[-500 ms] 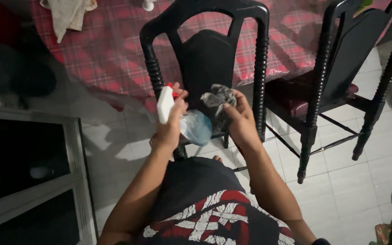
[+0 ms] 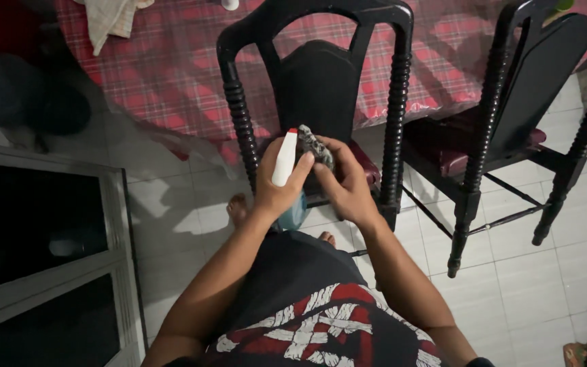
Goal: Cleaning wooden and padded dining chairs with a spray bottle and cloth.
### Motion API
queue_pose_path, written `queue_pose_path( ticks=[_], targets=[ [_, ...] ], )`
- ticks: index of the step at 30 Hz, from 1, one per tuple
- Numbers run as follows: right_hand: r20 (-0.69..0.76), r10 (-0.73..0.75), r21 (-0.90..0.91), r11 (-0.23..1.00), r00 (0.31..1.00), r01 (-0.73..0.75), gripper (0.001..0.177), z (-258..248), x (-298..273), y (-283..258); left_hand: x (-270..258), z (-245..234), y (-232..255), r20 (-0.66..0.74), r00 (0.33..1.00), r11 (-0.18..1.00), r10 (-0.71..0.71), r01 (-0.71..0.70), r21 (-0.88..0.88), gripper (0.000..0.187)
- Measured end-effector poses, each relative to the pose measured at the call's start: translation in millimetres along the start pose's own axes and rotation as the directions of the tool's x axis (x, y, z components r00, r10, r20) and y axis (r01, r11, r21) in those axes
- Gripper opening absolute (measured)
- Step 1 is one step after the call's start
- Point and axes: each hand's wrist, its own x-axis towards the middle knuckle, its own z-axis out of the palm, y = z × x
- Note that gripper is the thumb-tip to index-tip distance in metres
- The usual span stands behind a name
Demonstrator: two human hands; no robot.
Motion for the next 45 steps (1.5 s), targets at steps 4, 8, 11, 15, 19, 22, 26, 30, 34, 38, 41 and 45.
queue_pose_path(
  ticks=[4,8,11,15,19,22,26,30,34,38,41,45],
  targets=[
    [0.046,0.070,0.021,0.997,0.996,-0.071,0.034,-8.5,-2.0,-4.2,2.2,-8.1,-0.8,0.097,0.993,0.994,-0.069,0.077,-0.077,0.033],
    [0.031,-0.017,-0.063,0.998,0.999,0.019,0.020,-11.8,1.4,-7.7,2.0,-9.6,-1.8,0.135,0.990,0.999,0.032,-0.028,-0.025,0.037],
    [-0.002,0.130,-0.188,0.974,0.991,-0.128,0.018,-11.9,0.1,-3.0,-0.4,-7.4,-12.1,0.109,0.984,0.989,0.142,-0.144,0.016,0.039],
    [0.137,0.129,0.065,0.988,0.982,-0.139,0.023,-14.3,0.3,9.3,1.7,-5.7,-9.1,0.104,0.974,0.978,0.200,-0.205,0.042,0.041],
    [0.142,0.021,0.255,0.965,0.990,-0.057,0.031,-9.5,3.3,21.0,7.6,-6.4,-0.9,0.127,0.970,0.978,0.206,-0.207,-0.001,0.038],
    [0.110,0.167,0.431,0.880,0.980,-0.198,0.032,-11.8,5.5,35.4,12.0,-11.9,11.2,0.231,0.971,0.995,0.060,-0.039,-0.093,0.037],
    [0.167,0.290,0.795,0.525,0.942,-0.303,0.040,-9.1,8.1,32.3,14.9,-17.4,22.3,0.148,0.954,0.961,0.261,-0.271,0.052,0.034],
    [0.147,0.226,0.828,0.504,0.963,-0.245,0.050,-14.0,9.4,30.3,11.3,-24.6,21.5,0.136,0.978,0.977,0.156,-0.173,0.128,0.015],
    [0.154,0.127,0.807,0.556,0.980,-0.200,0.049,-20.8,13.9,24.7,11.3,-23.5,46.8,0.180,0.983,0.990,0.040,-0.063,0.124,0.018],
    [0.148,0.114,0.790,0.584,0.982,-0.187,0.050,-25.3,16.1,35.3,11.8,-19.7,48.1,0.192,0.981,0.994,0.013,-0.033,0.100,0.013],
    [0.145,0.112,0.776,0.604,0.983,-0.183,0.050,-24.4,16.8,33.6,12.4,-18.6,45.4,0.185,0.983,0.988,0.019,-0.048,0.149,0.013],
    [0.147,0.139,0.787,0.583,0.979,-0.201,0.051,-23.1,15.9,35.1,13.7,-17.6,50.6,0.191,0.981,0.993,0.026,-0.048,0.110,0.014]
  ],
)
